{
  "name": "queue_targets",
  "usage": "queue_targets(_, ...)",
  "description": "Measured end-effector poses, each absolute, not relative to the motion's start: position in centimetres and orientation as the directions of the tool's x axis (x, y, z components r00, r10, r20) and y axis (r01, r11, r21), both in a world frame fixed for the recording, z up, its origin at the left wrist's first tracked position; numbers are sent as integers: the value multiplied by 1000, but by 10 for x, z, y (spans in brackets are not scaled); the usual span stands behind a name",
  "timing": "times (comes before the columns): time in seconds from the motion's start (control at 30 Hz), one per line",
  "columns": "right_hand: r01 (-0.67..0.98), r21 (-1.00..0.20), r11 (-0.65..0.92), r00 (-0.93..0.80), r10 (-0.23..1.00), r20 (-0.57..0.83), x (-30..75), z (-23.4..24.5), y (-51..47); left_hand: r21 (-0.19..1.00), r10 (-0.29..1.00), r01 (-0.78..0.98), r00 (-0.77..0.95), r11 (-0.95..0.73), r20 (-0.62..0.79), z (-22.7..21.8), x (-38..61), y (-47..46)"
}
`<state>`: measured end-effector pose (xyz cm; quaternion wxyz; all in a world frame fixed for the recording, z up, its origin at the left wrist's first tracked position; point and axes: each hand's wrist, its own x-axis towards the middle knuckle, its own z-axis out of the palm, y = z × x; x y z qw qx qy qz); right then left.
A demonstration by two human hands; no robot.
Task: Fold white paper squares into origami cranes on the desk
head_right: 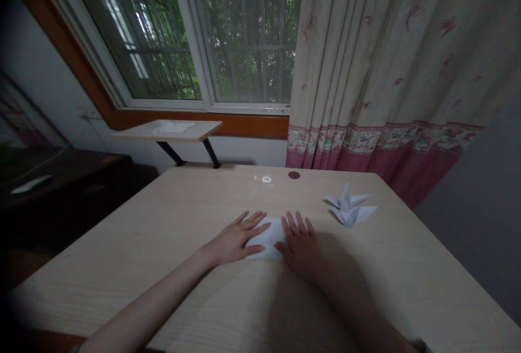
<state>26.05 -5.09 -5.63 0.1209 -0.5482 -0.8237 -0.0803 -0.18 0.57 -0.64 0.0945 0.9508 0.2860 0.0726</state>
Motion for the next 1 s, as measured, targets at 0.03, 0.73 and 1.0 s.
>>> queue_targets(0.03,921,3,389,-374,883,283,261,-56,-51,226,547,519,834,-824,80,-5,-3,7)
queue_targets(0.73,915,-12,404,-380,870,315,261,-55,-50,56,247,249,856,-967,453,5,2,-5)
queue_targets(1.0,904,-94,418,-346,842,413,258,-41,-50,-97,158,262,796,-960,585,3,4,-4)
